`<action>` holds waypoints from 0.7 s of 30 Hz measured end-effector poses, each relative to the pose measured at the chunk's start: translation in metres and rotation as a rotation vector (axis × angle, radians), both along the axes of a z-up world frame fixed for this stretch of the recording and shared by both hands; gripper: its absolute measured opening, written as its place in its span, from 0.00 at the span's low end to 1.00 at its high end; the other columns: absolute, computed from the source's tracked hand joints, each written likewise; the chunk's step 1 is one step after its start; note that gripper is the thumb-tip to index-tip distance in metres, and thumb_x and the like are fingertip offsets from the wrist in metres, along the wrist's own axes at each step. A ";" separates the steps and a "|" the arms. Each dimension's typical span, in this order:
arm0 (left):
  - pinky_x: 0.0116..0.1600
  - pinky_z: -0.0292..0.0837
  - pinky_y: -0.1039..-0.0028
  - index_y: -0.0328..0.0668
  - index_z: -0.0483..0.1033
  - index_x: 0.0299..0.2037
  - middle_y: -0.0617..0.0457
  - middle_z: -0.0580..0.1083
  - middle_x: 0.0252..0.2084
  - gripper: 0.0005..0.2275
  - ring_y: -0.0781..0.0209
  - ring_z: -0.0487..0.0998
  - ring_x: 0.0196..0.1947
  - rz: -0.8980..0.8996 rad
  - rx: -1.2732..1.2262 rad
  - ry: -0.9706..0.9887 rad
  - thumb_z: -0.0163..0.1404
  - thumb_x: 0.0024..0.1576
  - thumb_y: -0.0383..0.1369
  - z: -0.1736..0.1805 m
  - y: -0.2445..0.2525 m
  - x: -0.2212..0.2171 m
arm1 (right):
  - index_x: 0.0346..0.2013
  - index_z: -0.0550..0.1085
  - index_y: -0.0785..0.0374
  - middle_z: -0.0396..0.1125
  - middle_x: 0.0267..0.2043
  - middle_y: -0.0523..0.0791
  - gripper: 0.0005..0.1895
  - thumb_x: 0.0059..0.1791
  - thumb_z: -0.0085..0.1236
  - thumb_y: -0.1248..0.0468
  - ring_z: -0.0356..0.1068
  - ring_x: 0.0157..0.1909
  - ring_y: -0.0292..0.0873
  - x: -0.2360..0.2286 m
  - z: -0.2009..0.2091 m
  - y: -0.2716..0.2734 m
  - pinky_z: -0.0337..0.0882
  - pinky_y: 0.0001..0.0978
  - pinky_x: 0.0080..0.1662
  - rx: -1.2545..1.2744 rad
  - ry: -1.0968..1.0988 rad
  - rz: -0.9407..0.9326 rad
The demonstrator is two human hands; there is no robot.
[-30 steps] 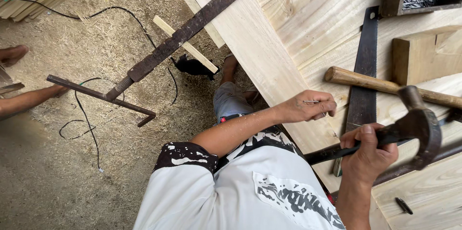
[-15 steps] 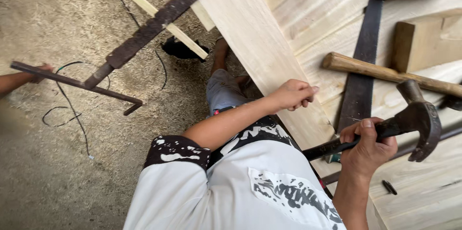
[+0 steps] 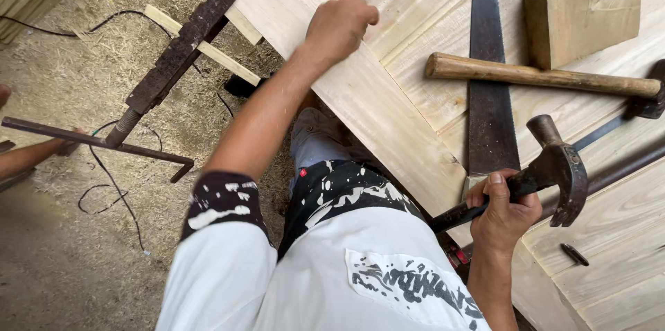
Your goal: The person aligns a metal square on a wooden frame and then uses a hammer to drive nails into the wood to secure the pieces together. The person repeatedly picks up nails from a wooden box and hammers them into the frame.
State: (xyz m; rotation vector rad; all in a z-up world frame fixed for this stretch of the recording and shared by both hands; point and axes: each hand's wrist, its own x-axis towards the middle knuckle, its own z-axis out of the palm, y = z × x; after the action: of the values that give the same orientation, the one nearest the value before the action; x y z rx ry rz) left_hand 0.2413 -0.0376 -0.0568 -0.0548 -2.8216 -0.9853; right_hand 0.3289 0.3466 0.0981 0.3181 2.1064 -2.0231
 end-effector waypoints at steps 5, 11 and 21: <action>0.37 0.76 0.57 0.44 0.82 0.30 0.46 0.80 0.34 0.04 0.44 0.81 0.35 -0.483 -0.535 -0.205 0.55 0.51 0.23 -0.002 -0.003 -0.040 | 0.39 0.71 0.68 0.62 0.27 0.45 0.03 0.56 0.56 0.72 0.61 0.23 0.40 0.007 -0.007 0.009 0.63 0.35 0.27 -0.026 -0.016 -0.004; 0.36 0.79 0.60 0.40 0.80 0.28 0.47 0.80 0.33 0.01 0.50 0.83 0.32 -0.658 -0.736 -0.430 0.58 0.51 0.25 -0.013 0.006 -0.053 | 0.41 0.70 0.69 0.64 0.26 0.46 0.04 0.59 0.56 0.73 0.62 0.22 0.39 0.017 -0.013 0.018 0.66 0.35 0.29 0.004 0.016 0.021; 0.18 0.53 0.81 0.50 0.60 0.32 0.60 0.62 0.23 0.05 0.73 0.58 0.18 0.068 1.965 -0.415 0.40 0.61 0.32 0.007 0.045 0.062 | 0.42 0.70 0.69 0.63 0.25 0.46 0.02 0.59 0.55 0.75 0.63 0.22 0.39 0.012 -0.023 0.027 0.66 0.33 0.29 -0.002 0.004 0.082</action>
State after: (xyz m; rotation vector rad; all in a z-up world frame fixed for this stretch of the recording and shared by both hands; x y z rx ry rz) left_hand 0.3029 0.0078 -0.0501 0.4605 -0.8306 -3.2014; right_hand 0.3407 0.3741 0.0748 0.2242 2.0845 -1.9808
